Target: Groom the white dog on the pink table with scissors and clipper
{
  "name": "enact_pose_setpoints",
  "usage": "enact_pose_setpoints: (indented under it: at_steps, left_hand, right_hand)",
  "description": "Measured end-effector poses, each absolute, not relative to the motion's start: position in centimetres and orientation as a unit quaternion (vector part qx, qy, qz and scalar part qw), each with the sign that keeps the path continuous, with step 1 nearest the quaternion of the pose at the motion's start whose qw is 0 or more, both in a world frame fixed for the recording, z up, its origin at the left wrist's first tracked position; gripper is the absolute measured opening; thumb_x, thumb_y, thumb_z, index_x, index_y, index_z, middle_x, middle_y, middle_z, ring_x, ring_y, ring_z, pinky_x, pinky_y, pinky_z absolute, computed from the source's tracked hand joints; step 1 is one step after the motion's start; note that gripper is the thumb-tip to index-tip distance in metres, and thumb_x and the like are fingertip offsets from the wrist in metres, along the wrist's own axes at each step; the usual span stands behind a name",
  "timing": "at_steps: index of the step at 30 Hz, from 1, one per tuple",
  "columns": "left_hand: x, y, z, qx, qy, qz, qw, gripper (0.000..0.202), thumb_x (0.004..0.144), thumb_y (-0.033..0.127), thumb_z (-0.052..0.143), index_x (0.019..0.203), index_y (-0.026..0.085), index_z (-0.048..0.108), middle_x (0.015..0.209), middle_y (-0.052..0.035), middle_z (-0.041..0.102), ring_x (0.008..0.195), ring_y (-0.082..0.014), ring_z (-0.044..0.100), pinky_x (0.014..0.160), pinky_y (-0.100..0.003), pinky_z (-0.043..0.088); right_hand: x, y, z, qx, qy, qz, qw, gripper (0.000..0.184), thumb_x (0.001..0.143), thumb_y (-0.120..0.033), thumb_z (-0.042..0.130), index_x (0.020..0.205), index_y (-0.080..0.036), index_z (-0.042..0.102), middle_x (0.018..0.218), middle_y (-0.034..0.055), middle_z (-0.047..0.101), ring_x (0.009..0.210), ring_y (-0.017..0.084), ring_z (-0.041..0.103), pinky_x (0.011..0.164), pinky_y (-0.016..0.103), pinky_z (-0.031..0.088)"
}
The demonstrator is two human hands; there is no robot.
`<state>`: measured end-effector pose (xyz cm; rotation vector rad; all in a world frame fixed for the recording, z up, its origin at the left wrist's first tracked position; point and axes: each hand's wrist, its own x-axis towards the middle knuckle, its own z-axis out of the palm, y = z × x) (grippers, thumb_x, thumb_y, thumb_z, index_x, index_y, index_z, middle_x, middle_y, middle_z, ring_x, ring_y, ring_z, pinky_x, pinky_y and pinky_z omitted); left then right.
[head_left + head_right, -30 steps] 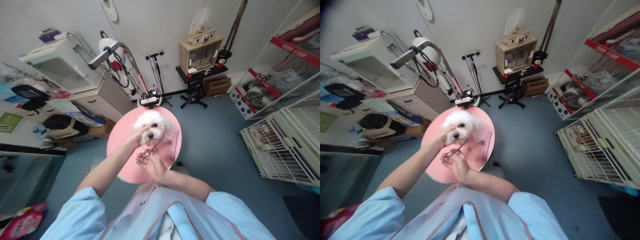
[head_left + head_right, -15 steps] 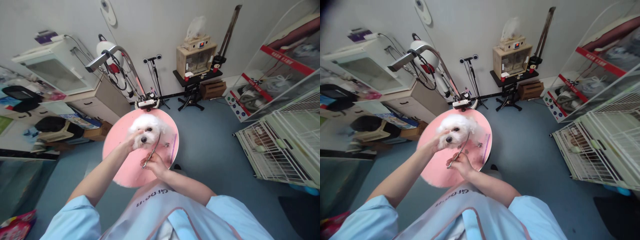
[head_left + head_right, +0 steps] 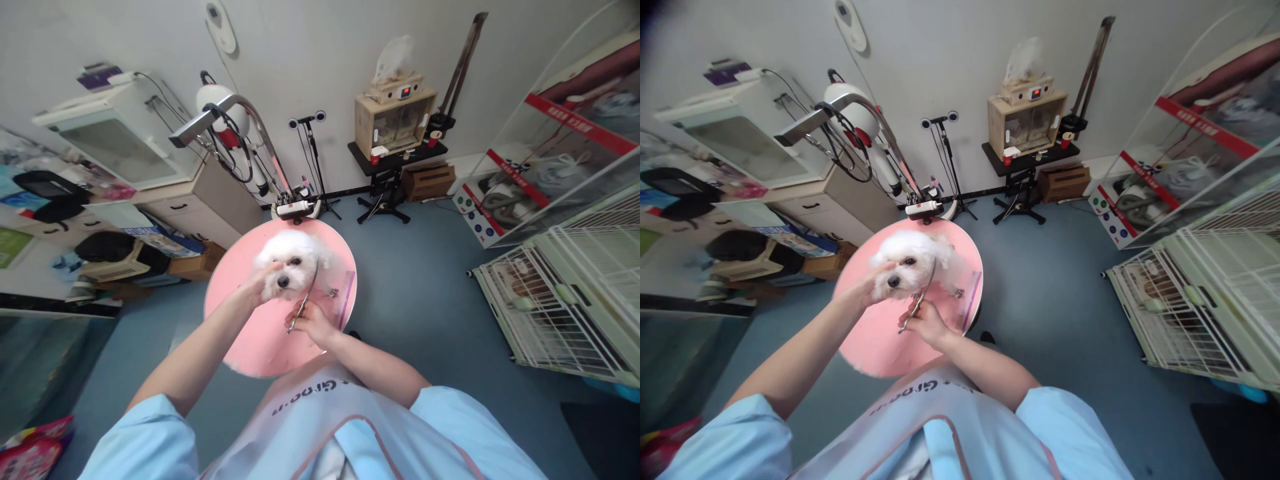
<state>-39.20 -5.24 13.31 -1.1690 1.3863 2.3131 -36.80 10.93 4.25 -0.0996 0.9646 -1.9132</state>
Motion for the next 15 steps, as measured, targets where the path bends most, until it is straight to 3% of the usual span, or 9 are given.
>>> enact_pose_setpoints:
  at_steps: [10,13,15]
  left_hand:
    - [-39.7,-5.0,14.0,-0.428,0.479,0.762,0.078,0.022,0.086,0.017,0.052,0.105,0.008,0.056,0.067,-0.0071,0.065,0.053,-0.0185,0.062,0.047,-0.027,0.052]
    - [-38.2,-5.6,11.8,-0.385,0.422,0.820,0.045,0.028,0.084,0.020,0.056,0.111,0.010,0.057,0.081,-0.0100,0.069,0.065,-0.0208,0.066,0.058,-0.031,0.056]
    - [-36.7,-5.3,8.6,-0.330,0.357,0.874,-0.007,0.032,0.085,0.026,0.057,0.115,0.015,0.057,0.095,-0.0109,0.070,0.082,-0.0236,0.068,0.068,-0.035,0.056]
  right_hand:
    - [-38.7,10.0,2.5,-0.067,0.430,-0.771,0.464,0.044,0.051,-0.024,0.074,0.084,-0.021,0.045,0.070,-0.0016,0.066,0.069,0.018,0.065,0.066,0.033,0.053]
    - [-39.1,11.2,-0.5,-0.063,0.567,-0.723,0.389,0.035,0.059,-0.028,0.069,0.085,-0.022,0.046,0.083,0.0011,0.067,0.081,0.018,0.066,0.073,0.032,0.053]
    - [-39.5,13.3,-2.9,-0.073,0.712,-0.613,0.335,0.020,0.069,-0.031,0.060,0.082,-0.021,0.049,0.084,0.0017,0.067,0.085,0.018,0.066,0.073,0.029,0.052]
